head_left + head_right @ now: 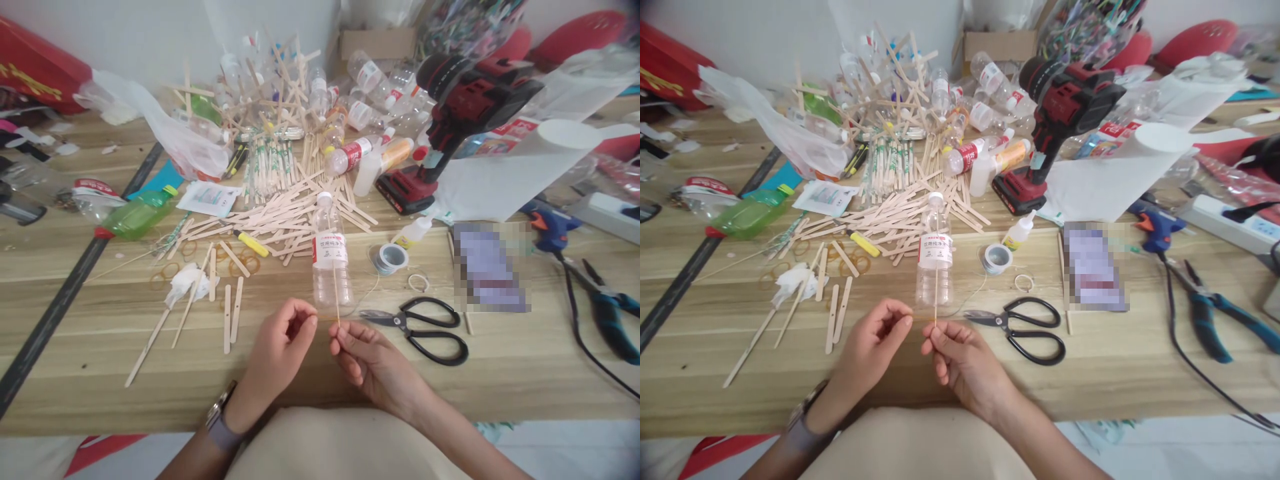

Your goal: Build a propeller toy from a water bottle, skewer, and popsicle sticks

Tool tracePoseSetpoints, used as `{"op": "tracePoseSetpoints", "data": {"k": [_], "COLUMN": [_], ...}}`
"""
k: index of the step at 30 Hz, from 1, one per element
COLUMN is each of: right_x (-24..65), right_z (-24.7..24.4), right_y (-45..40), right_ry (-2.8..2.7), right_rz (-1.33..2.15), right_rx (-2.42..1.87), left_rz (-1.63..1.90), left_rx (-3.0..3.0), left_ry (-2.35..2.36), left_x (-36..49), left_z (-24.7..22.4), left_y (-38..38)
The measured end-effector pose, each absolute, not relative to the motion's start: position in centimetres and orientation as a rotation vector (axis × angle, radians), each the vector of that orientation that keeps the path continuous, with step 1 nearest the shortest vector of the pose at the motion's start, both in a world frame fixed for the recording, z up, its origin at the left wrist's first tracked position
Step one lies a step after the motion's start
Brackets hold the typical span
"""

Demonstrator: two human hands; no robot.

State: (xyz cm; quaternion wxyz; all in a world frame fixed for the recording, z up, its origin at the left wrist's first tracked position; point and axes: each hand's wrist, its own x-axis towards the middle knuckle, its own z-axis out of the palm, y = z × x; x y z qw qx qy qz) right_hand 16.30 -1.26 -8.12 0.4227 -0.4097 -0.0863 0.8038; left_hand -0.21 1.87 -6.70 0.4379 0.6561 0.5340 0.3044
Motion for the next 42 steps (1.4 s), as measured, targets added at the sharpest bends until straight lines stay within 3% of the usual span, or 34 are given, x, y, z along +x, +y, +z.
{"op": "tracePoseSetpoints", "data": {"k": [6,15,22,29,34,42], "right_x": [16.3,16.3,16.3,16.3,16.3,16.2], "right_z": [-8.0,-8.4,-8.4,-8.1,-8.5,-8.7], "right_y": [-1.2,-1.4,-1.4,-1.5,-1.7,-1.7], "right_ry": [-0.184,-0.247,-0.319,-0.419,-0.415,-0.388], "right_rz": [2.029,2.037,2.049,2.005,1.97,2.004], "right_rx": [-0.973,-0.969,-0.949,-1.017,-1.063,-0.999], "left_rz": [0.808,0.833,0.671,0.599,0.343,0.049], "left_rx": [2.329,2.204,2.357,2.119,1.664,1.585], "left_ry": [1.201,1.364,1.216,1.352,1.424,1.213], "left_x": [-0.5,0.1,-0.3,0.1,0.4,-0.9], "left_z": [-7.2,-7.0,-7.6,-7.8,-6.4,-6.0], "left_y": [2.0,1.8,1.5,1.6,2.4,4.5]}}
